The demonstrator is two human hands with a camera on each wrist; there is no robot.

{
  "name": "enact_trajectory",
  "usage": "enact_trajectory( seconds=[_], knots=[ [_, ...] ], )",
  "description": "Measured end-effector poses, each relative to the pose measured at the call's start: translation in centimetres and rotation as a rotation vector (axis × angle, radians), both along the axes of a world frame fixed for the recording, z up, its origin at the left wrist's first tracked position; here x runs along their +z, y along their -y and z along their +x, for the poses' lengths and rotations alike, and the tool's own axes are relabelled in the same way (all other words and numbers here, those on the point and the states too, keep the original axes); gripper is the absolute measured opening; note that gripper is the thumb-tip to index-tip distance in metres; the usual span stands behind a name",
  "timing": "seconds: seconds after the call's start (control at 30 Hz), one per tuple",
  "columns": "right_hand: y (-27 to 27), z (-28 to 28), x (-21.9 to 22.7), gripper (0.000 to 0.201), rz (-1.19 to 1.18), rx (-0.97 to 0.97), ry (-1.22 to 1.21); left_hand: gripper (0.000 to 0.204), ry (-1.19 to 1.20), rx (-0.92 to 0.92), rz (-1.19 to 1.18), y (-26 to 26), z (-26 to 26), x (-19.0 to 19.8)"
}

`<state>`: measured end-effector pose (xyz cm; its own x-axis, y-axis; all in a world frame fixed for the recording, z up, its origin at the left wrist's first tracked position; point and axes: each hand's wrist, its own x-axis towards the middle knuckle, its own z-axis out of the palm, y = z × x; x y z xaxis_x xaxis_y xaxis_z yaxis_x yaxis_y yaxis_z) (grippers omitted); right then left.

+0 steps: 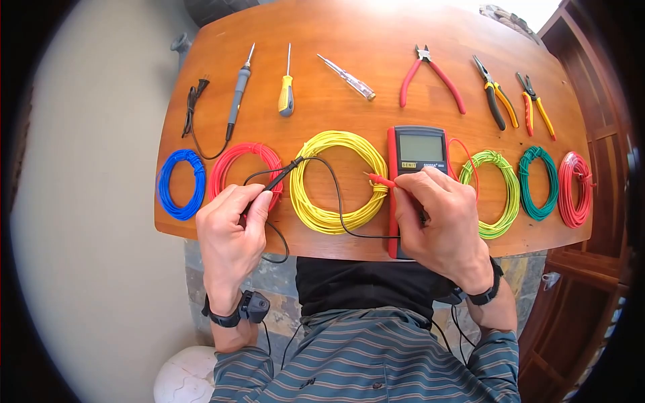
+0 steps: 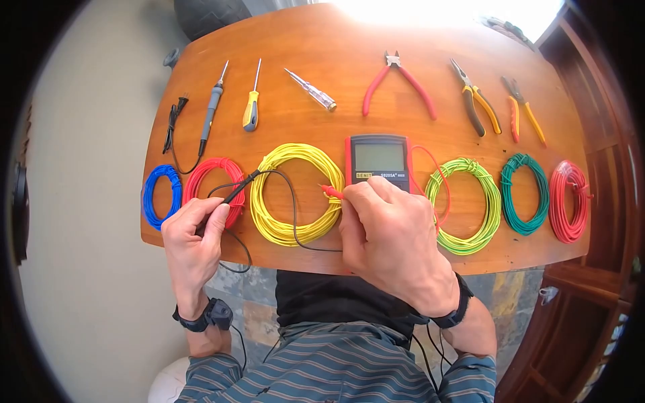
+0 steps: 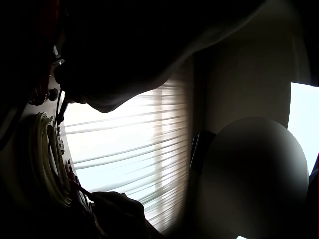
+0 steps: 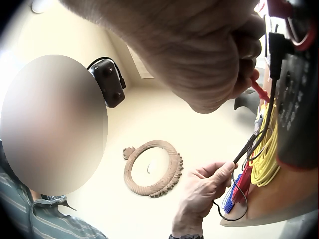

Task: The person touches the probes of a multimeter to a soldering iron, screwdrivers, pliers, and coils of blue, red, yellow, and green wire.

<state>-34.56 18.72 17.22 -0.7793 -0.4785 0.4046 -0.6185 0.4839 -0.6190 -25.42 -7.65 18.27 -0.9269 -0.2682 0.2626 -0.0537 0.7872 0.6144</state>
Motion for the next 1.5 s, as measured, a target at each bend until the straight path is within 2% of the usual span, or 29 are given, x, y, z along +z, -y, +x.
enact_trajectory(
  seconds=[0.47,0.6,0.67,0.7,0.77,0.83,0.9,0.93,1.0,1.07,1.1,1.17,1.23,1.3,1.33,1.43,1.5],
  knots=[
    [-0.4,0.3,-0.2,0.010,0.032,-0.005,0.011,0.008,0.044,0.002,0.044,-0.6,-0.4,0.4],
    [-0.5,0.1,-0.3,0.010,0.034,0.007,0.002,0.008,0.018,0.020,-0.042,0.0,-0.1,0.0],
    [-0.4,0.1,0.1,0.010,0.032,0.002,0.009,0.008,-0.029,0.114,-0.146,0.2,0.7,0.9],
    [-0.2,0.2,0.4,0.011,-0.001,-0.017,0.003,0.008,-0.028,0.117,-0.147,0.4,1.3,1.6],
    [-0.1,0.3,1.0,0.013,-0.035,-0.034,-0.002,0.005,-0.103,0.267,-0.094,0.9,2.8,3.3],
    [0.2,0.6,1.8,0.014,-0.082,-0.030,0.021,0.008,-0.275,0.502,0.041,1.4,4.6,4.2],
    [0.5,0.6,2.6,0.015,-0.120,-0.015,-0.027,0.012,-0.644,0.698,-0.049,3.0,6.5,5.3],
    [0.6,0.6,3.0,0.017,-0.157,-0.003,-0.075,0.017,-0.766,0.627,-0.287,5.2,8.8,6.4],
    [0.7,0.8,4.3,0.014,-0.206,-0.028,-0.071,0.023,-1.022,0.372,-0.086,9.3,17.2,9.7],
    [1.1,1.8,5.1,0.013,-0.303,-0.132,0.001,0.026,-1.323,0.382,0.122,7.3,17.8,13.0],
    [1.4,1.9,5.1,0.016,-0.355,-0.155,0.020,0.031,-1.503,0.579,-0.132,4.9,14.7,13.7],
    [2.2,2.2,4.9,0.022,-0.465,-0.201,0.052,0.031,-1.480,0.542,-0.160,5.2,16.4,14.0],
    [2.9,2.4,5.3,0.018,-0.514,-0.248,0.179,0.032,-1.455,0.507,-0.181,5.5,17.4,13.3],
    [4.1,2.2,5.0,0.013,-0.412,-0.176,0.178,0.023,-1.016,0.583,-0.059,6.0,17.8,10.4],
    [4.8,2.3,4.5,0.010,-0.349,-0.112,0.156,0.018,-0.797,0.483,-0.085,6.3,17.2,8.4],
    [7.9,3.1,1.7,0.010,-0.299,0.083,0.040,0.010,-0.379,0.530,0.025,3.7,10.8,2.8],
    [8.8,4.0,0.4,0.011,-0.183,0.127,0.101,0.007,-0.247,0.439,0.044,3.5,8.0,0.6]
  ],
)
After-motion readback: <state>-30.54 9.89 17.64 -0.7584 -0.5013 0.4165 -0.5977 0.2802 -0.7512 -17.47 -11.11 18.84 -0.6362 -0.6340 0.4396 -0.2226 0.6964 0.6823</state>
